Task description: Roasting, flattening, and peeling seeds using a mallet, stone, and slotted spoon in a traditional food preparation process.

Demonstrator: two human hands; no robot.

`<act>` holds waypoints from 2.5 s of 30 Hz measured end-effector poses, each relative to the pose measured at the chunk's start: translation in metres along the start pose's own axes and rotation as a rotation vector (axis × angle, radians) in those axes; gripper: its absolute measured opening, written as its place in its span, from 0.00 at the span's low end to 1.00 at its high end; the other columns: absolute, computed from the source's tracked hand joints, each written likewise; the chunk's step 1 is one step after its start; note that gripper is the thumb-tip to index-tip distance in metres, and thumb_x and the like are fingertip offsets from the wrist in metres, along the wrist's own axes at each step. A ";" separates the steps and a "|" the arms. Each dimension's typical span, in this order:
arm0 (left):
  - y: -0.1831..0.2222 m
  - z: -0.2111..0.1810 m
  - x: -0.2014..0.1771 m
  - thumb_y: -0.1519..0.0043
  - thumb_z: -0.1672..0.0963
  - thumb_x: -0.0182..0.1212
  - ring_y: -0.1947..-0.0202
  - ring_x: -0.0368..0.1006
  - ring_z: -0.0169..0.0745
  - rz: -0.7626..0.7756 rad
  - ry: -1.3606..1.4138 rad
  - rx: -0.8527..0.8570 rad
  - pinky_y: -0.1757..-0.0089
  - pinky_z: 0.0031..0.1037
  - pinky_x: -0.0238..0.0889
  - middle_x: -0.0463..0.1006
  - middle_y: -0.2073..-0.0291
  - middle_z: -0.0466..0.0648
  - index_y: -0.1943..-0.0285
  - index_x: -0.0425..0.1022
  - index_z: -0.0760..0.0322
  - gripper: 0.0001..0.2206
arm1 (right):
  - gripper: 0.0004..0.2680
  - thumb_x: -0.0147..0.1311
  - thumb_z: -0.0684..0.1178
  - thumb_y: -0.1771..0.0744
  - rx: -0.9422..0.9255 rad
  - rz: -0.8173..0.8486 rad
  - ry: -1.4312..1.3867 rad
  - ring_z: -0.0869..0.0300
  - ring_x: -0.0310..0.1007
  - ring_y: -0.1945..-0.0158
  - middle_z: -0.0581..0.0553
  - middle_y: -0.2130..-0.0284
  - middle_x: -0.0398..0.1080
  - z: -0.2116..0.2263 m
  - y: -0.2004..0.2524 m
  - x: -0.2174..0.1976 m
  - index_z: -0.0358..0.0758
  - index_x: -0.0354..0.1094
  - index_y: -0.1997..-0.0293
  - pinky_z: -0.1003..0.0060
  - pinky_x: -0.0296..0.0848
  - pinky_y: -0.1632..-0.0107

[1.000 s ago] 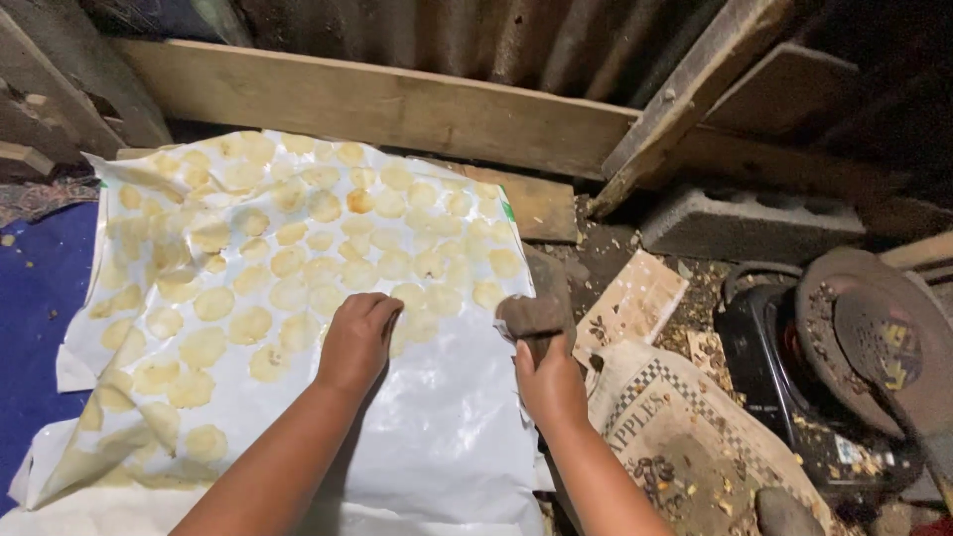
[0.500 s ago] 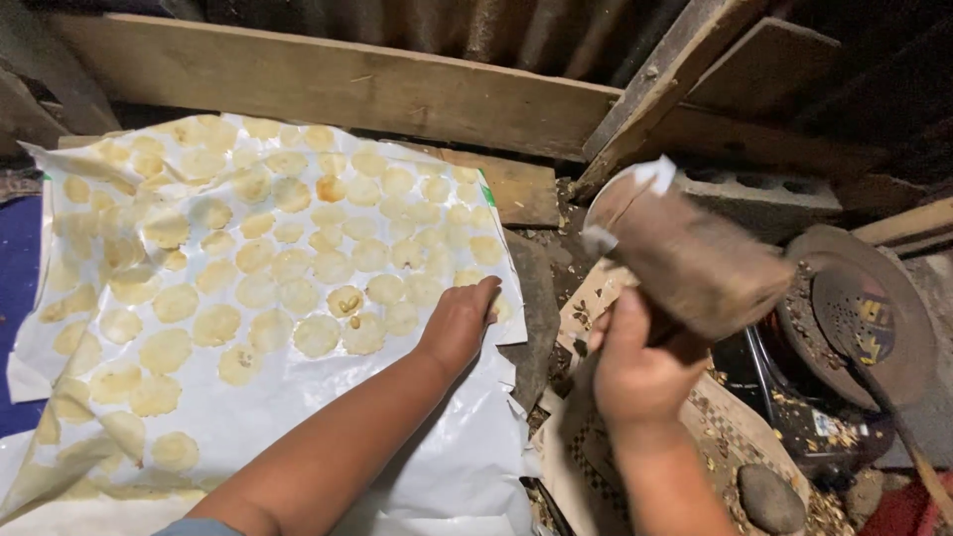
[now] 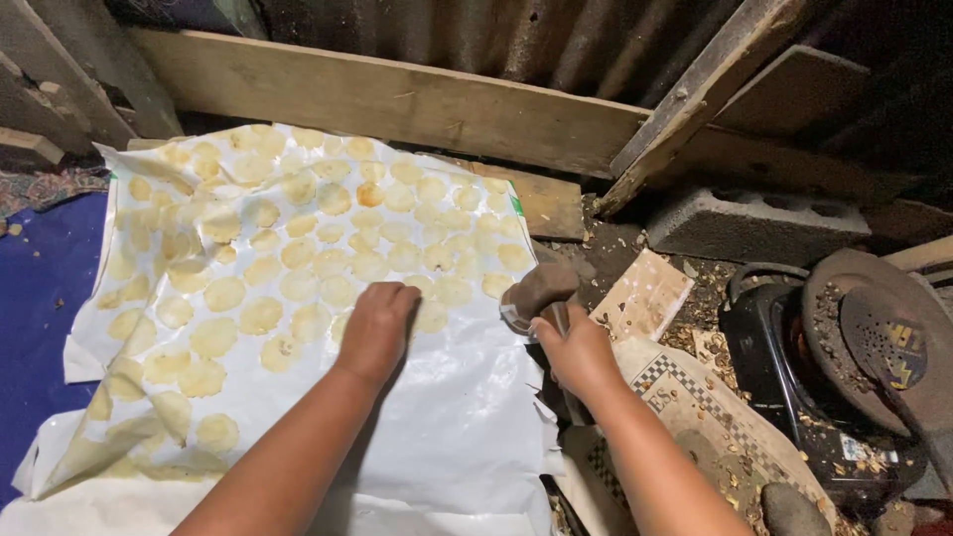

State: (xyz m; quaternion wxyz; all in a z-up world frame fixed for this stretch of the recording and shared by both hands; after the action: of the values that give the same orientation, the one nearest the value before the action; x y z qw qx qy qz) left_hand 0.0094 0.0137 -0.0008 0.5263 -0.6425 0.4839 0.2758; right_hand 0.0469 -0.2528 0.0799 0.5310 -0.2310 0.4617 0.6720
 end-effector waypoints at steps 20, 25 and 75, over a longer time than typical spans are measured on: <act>0.030 0.020 -0.024 0.34 0.56 0.61 0.50 0.75 0.50 -0.045 0.131 -0.191 0.51 0.35 0.69 0.76 0.56 0.47 0.51 0.80 0.55 0.05 | 0.27 0.49 0.58 0.31 -0.086 -0.048 0.093 0.36 0.80 0.62 0.17 0.60 0.73 -0.002 -0.004 0.063 0.18 0.51 0.33 0.49 0.80 0.69; 0.011 0.000 -0.028 0.33 0.56 0.58 0.52 0.76 0.43 0.076 0.042 -0.043 0.51 0.29 0.69 0.77 0.59 0.45 0.48 0.76 0.54 0.07 | 0.20 0.54 0.64 0.34 -0.006 0.009 -0.109 0.41 0.80 0.63 0.31 0.69 0.77 0.006 -0.007 0.014 0.35 0.69 0.50 0.49 0.79 0.64; 0.052 0.052 -0.054 0.32 0.41 0.49 0.24 0.47 0.60 0.111 -0.005 -0.398 0.30 0.60 0.32 0.58 0.27 0.59 0.28 0.59 0.62 0.31 | 0.24 0.50 0.64 0.33 -0.130 0.079 0.186 0.33 0.77 0.52 0.23 0.57 0.75 0.058 0.017 0.029 0.29 0.63 0.40 0.41 0.78 0.56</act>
State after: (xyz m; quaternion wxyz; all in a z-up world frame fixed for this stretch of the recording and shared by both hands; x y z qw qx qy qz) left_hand -0.0508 0.0822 0.0091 0.3743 -0.7056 0.4531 0.3959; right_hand 0.0323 -0.1879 0.0903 0.4429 -0.3078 0.4733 0.6965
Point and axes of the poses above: each hand's wrist, its own y-axis away from the middle knuckle, its own x-axis out of the palm, z = x × y, the point moved 2 cm from there along -y, towards the middle knuckle
